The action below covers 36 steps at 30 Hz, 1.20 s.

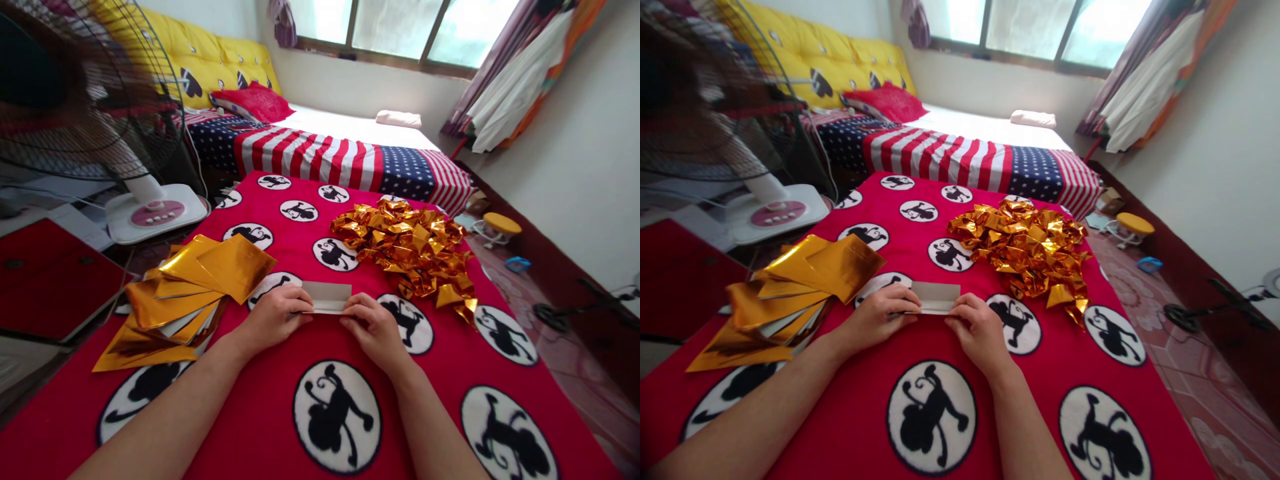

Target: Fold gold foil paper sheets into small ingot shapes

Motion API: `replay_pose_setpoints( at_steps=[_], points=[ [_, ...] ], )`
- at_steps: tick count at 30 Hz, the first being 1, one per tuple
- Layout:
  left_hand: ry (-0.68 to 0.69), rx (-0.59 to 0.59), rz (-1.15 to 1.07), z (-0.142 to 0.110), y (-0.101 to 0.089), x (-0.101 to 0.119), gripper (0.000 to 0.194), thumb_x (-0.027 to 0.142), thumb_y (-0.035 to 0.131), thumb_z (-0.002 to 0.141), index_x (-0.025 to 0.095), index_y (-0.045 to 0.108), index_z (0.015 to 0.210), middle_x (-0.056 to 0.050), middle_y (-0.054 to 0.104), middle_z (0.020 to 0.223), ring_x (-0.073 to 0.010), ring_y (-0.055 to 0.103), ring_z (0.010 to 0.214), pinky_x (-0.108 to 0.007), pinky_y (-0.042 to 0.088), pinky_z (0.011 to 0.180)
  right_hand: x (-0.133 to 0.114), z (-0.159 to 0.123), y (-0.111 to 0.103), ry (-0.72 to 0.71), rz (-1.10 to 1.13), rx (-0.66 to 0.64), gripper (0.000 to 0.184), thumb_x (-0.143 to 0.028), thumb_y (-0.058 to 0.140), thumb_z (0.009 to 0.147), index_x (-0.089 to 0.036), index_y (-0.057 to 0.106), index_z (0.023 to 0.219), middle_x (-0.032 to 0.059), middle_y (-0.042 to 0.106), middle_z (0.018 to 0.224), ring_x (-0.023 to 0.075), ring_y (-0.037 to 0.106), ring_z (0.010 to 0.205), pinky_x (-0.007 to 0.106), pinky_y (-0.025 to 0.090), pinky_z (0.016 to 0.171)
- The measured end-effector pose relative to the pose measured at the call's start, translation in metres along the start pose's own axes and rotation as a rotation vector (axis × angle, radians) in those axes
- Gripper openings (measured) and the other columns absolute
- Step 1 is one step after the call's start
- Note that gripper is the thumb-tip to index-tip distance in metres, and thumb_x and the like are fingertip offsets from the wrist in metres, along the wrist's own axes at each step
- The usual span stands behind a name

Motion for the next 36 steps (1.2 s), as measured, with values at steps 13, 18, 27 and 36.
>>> replay_pose_setpoints(
  at_steps=[13, 18, 27, 36],
  points=[
    [-0.24, 0.127, 0.039, -0.004, -0.006, -0.006, 0.018, 0.026, 0.06, 0.084, 0.019, 0.072, 0.073, -0.005, 0.074, 0.09, -0.0173, 0.067, 0.081, -0.028, 0.05, 0.076, 0.024, -0.002, 0.003, 0.245, 0.04, 0.111, 0.02, -0.034, 0.058, 0.086, -0.022, 0.065, 0.071, 0.0001, 0.063, 0.068, 0.016, 0.056, 0.063, 0.026, 0.041, 0.061],
    [-0.305, 0.175, 0.036, -0.003, -0.007, -0.008, 0.015, 0.03, 0.064, 0.082, 0.019, 0.072, 0.076, -0.005, 0.075, 0.088, -0.0182, 0.068, 0.08, -0.028, 0.051, 0.076, 0.021, -0.001, 0.004, 0.278, -0.103, 0.139, 0.021, -0.036, 0.06, 0.084, -0.022, 0.063, 0.068, -0.0014, 0.06, 0.062, 0.0144, 0.052, 0.057, 0.026, 0.035, 0.054],
    [-0.38, 0.223, 0.075, -0.003, -0.005, -0.014, 0.013, 0.026, 0.066, 0.079, 0.02, 0.069, 0.068, -0.002, 0.075, 0.085, -0.0174, 0.068, 0.078, -0.027, 0.05, 0.073, 0.017, -0.003, 0.001, 0.304, -0.149, 0.23, 0.023, -0.032, 0.068, 0.078, -0.021, 0.056, 0.062, -0.0023, 0.056, 0.07, 0.0108, 0.049, 0.055, 0.026, 0.035, 0.055],
    [-0.399, 0.234, 0.104, -0.002, -0.004, -0.016, 0.012, 0.022, 0.066, 0.077, 0.021, 0.068, 0.065, 0.002, 0.074, 0.081, -0.0144, 0.067, 0.075, -0.026, 0.049, 0.071, 0.016, -0.002, 0.0, 0.301, -0.189, 0.216, 0.019, -0.027, 0.058, 0.085, -0.02, 0.057, 0.068, -0.0013, 0.055, 0.075, 0.0116, 0.052, 0.063, 0.025, 0.036, 0.061]
  ],
)
Point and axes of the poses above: each hand's wrist, its own z-axis towards the middle knuckle, its own y-axis out of the palm, x = y × z, the point moved 8 cm from there along z, towards the middle knuckle
